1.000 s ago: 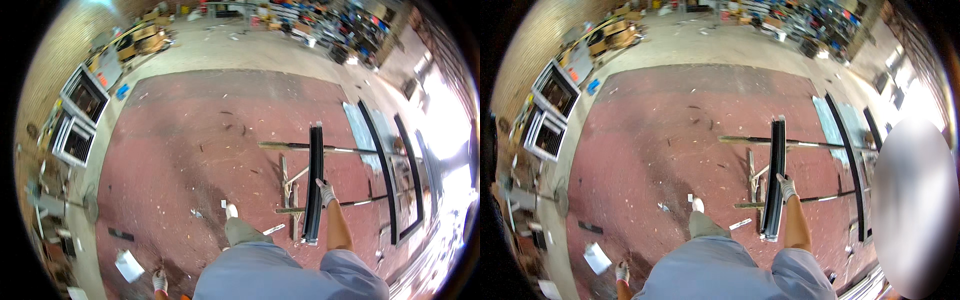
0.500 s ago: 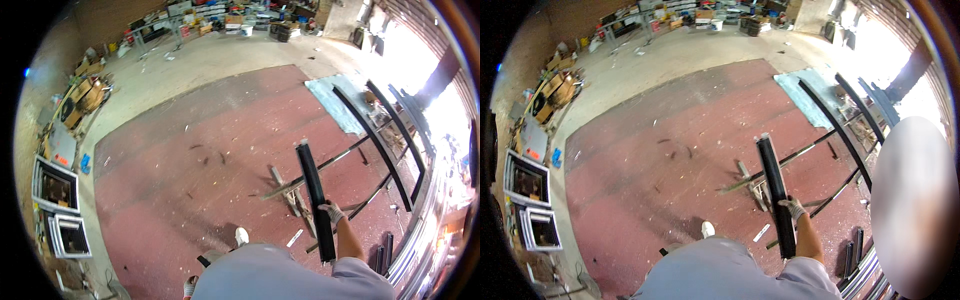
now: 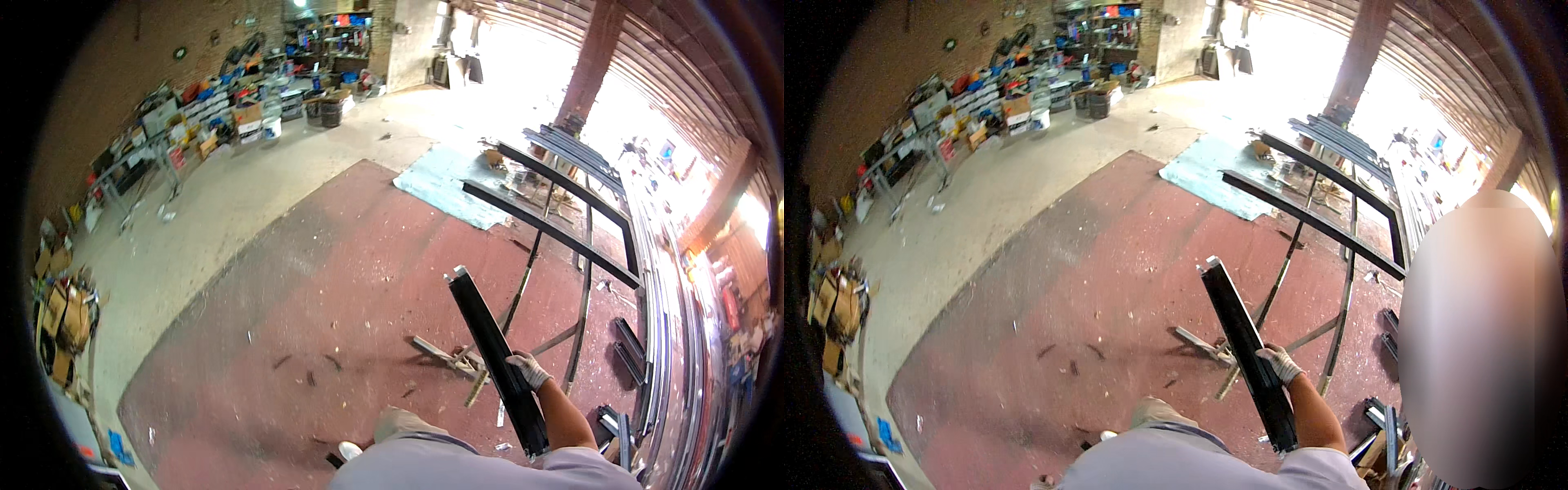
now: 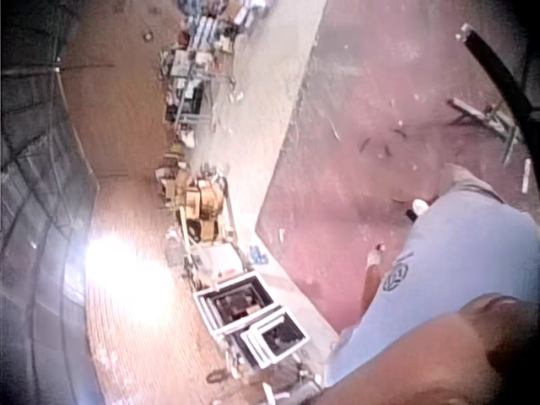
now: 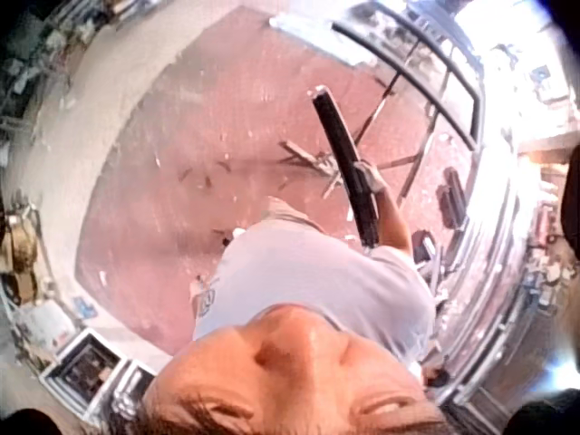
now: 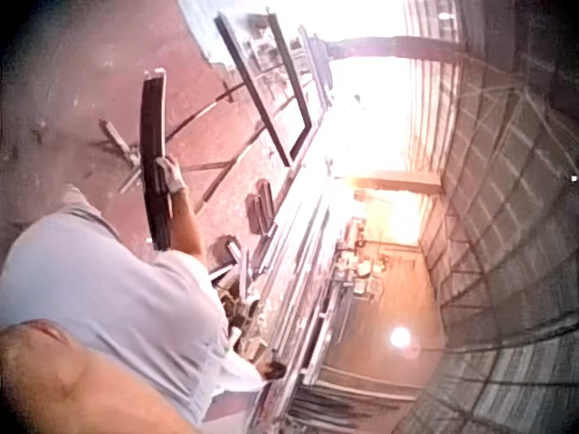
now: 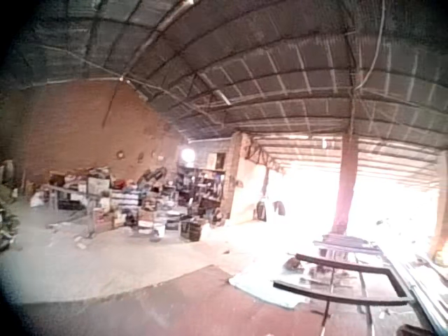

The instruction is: The person assembles a rectangular window frame by picking up four aluminum extrusions, arranging them on a metal stand, and joining the corners. He then carries the frame to a corner mitering machine and secures two corners using the machine's clamps and lever.

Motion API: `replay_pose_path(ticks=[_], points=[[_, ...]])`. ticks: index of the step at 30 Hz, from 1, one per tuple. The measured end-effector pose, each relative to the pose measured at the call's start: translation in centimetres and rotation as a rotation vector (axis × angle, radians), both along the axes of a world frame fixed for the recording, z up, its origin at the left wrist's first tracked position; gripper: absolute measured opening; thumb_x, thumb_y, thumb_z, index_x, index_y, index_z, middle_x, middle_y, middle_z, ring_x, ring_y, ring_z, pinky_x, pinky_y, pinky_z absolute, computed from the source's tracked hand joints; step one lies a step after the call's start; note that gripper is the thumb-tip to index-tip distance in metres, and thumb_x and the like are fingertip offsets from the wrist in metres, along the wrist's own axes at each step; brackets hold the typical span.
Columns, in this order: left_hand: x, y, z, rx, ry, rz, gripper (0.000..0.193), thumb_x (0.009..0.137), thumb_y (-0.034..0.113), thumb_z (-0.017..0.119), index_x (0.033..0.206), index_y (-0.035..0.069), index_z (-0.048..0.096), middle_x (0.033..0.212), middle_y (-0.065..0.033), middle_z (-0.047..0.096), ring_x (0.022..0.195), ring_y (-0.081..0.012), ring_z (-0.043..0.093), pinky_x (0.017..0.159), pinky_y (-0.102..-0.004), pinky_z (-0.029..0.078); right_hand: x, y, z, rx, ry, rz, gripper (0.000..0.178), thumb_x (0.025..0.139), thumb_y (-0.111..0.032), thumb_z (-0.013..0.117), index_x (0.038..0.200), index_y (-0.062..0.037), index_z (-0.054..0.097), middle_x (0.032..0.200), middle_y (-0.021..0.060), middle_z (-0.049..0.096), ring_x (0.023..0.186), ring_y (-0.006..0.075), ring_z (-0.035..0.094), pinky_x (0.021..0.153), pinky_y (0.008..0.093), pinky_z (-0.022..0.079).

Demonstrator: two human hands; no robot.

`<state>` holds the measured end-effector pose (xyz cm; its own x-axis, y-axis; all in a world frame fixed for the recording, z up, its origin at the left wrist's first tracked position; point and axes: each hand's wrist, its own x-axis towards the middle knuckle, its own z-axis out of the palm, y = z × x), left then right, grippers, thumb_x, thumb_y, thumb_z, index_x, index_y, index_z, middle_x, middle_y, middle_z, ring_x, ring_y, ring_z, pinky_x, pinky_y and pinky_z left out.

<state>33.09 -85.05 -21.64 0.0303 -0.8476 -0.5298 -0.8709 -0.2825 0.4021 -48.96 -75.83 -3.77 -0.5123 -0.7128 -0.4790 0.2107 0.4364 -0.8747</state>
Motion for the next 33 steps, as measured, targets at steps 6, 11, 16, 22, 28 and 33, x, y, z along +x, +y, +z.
replay_pose_path(ticks=[6,11,16,22,28,33], points=[[4.0,-21.5,2.3,-0.163,-0.12,-0.199,0.052,0.095,0.054,0.059,0.107,0.006,0.076,0.1,-0.0214,0.075,0.092,-0.0442,0.071,0.078,-0.0521,0.057,2.4,-7.6,-0.3,-0.109,-0.015,-0.302,0.053,0.083,-0.024,0.078,0.125,0.0033,0.063,0.105,0.0094,0.07,0.093,0.023,0.066,0.085,0.0381,0.054],[-1.8,-38.2,2.5,-0.09,-0.217,-0.359,0.053,0.096,0.055,0.057,0.112,0.007,0.074,0.106,-0.0227,0.073,0.099,-0.0432,0.07,0.083,-0.0506,0.057,-1.1,-18.3,2.2,-0.17,0.034,-0.467,0.043,0.082,-0.021,0.077,0.116,0.0038,0.065,0.096,0.008,0.069,0.085,0.021,0.064,0.077,0.0364,0.053],[-16.7,-48.5,6.3,-0.014,-0.022,-0.51,0.054,0.096,0.055,0.057,0.119,0.009,0.072,0.113,-0.0223,0.072,0.106,-0.0414,0.068,0.088,-0.0496,0.055,-9.4,-29.8,5.2,-0.235,0.094,-0.614,0.037,0.084,-0.025,0.076,0.109,0.0006,0.066,0.089,0.008,0.067,0.078,0.0202,0.065,0.068,0.0349,0.053],[-28.5,-55.7,11.7,0.1,0.107,-0.614,0.056,0.096,0.056,0.057,0.127,0.011,0.068,0.12,-0.0219,0.07,0.114,-0.0391,0.066,0.095,-0.0483,0.053,-18.0,-43.4,9.4,-0.38,0.009,-0.841,0.04,0.082,-0.027,0.077,0.107,0.0024,0.066,0.083,0.0071,0.067,0.065,0.0199,0.064,0.058,0.0356,0.054],[-36.2,-65.5,14.2,0.164,0.253,-0.57,0.057,0.096,0.055,0.059,0.132,0.011,0.066,0.126,-0.0207,0.069,0.121,-0.036,0.064,0.101,-0.0457,0.05,-22.5,-53.3,10.5,-0.593,-0.037,-1.016,0.049,0.08,-0.028,0.081,0.112,0.0048,0.065,0.088,0.0084,0.068,0.07,0.0225,0.066,0.062,0.0372,0.054],[-48.0,-75.5,21.6,0.21,0.414,-0.505,0.052,0.097,0.047,0.062,0.13,0.007,0.066,0.125,-0.0213,0.069,0.12,-0.035,0.064,0.101,-0.0433,0.05,-23.5,-61.2,14.3,-0.627,0.092,-1.199,0.056,0.08,-0.034,0.086,0.115,0.0042,0.065,0.095,0.0096,0.069,0.076,0.0236,0.066,0.068,0.0381,0.055]])
